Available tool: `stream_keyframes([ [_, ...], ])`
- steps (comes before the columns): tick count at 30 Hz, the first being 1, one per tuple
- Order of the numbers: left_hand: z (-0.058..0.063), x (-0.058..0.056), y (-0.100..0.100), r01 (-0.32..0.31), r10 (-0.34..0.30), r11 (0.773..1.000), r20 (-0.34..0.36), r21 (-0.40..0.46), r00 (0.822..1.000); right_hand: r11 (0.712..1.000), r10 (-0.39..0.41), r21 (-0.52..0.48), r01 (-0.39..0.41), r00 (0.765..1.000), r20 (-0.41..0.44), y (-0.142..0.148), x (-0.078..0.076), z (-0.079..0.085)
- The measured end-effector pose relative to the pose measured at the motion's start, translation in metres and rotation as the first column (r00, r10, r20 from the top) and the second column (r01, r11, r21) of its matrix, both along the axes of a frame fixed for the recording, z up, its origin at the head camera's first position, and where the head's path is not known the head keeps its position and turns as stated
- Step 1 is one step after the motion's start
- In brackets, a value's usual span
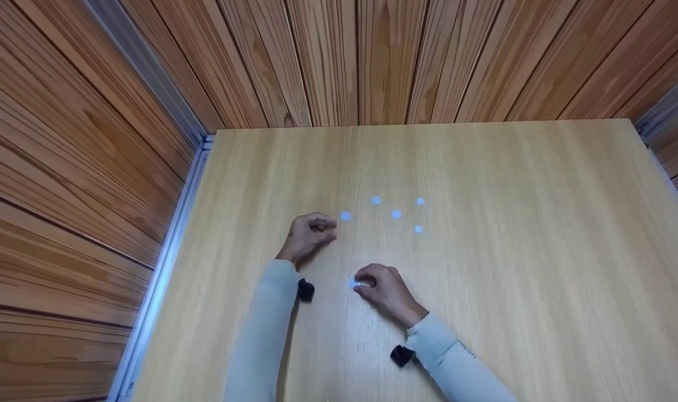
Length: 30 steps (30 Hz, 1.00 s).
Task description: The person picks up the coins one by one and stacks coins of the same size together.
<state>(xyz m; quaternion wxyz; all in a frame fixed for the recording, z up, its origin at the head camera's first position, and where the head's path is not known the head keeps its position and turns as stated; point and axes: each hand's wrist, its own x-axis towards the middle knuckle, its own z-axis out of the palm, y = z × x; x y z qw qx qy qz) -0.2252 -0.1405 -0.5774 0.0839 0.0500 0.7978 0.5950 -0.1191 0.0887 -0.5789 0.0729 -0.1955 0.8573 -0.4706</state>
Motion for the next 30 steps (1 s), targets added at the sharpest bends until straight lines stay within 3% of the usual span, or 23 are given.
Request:
stream_keyframes([
  [11,0.002,-0.014,0.006,-0.085,0.082,0.995,0.068,0.052,0.994,1.000,-0.001,0.005,0.001,1.000,0.011,0.000,0.001,0.000],
  [22,-0.001,-0.025,0.021,-0.067,0.065,0.997,-0.049,-0.044,0.997,1.000,-0.019,0.009,0.018,1.000,0.018,0.000,0.000,0.003],
  [30,-0.001,-0.028,0.027,-0.082,0.079,0.992,-0.028,-0.101,0.996,1.000,-0.009,0.004,0.009,1.000,0.004,0.000,0.000,0.002],
])
